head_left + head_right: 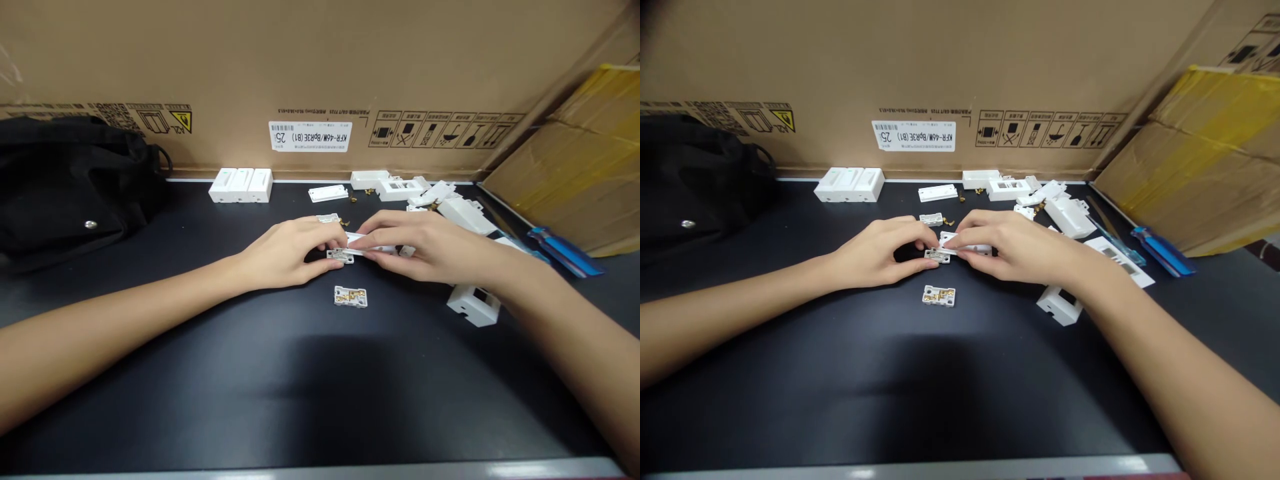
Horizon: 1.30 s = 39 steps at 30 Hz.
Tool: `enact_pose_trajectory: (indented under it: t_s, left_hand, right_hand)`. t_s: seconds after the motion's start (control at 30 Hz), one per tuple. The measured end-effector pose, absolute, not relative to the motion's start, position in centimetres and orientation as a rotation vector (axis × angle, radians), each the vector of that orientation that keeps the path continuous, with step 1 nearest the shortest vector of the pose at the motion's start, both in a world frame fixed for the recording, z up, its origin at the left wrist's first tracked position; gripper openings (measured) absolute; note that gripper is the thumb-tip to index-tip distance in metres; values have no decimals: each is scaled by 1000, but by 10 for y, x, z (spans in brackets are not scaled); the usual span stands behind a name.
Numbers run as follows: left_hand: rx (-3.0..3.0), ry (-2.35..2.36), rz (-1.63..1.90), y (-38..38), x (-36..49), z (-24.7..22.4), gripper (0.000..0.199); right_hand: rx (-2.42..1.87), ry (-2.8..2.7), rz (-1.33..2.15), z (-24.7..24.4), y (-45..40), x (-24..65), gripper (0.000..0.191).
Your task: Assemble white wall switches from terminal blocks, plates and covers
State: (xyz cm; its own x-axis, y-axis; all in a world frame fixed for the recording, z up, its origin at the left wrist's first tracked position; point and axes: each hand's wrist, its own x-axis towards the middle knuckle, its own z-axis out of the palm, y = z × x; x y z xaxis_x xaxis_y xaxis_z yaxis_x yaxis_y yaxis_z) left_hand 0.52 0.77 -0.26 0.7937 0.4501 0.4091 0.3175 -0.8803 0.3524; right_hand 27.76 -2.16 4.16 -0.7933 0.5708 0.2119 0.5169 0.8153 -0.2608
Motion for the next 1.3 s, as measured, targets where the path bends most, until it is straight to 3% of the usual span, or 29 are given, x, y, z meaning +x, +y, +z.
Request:
enact_pose_trajectory:
  t_s: [1.3]
  left_hand:
    - [2689,601,741,10,6,-3,11]
  right_hand:
    - [-804,-2758,165,35,-22,270,27]
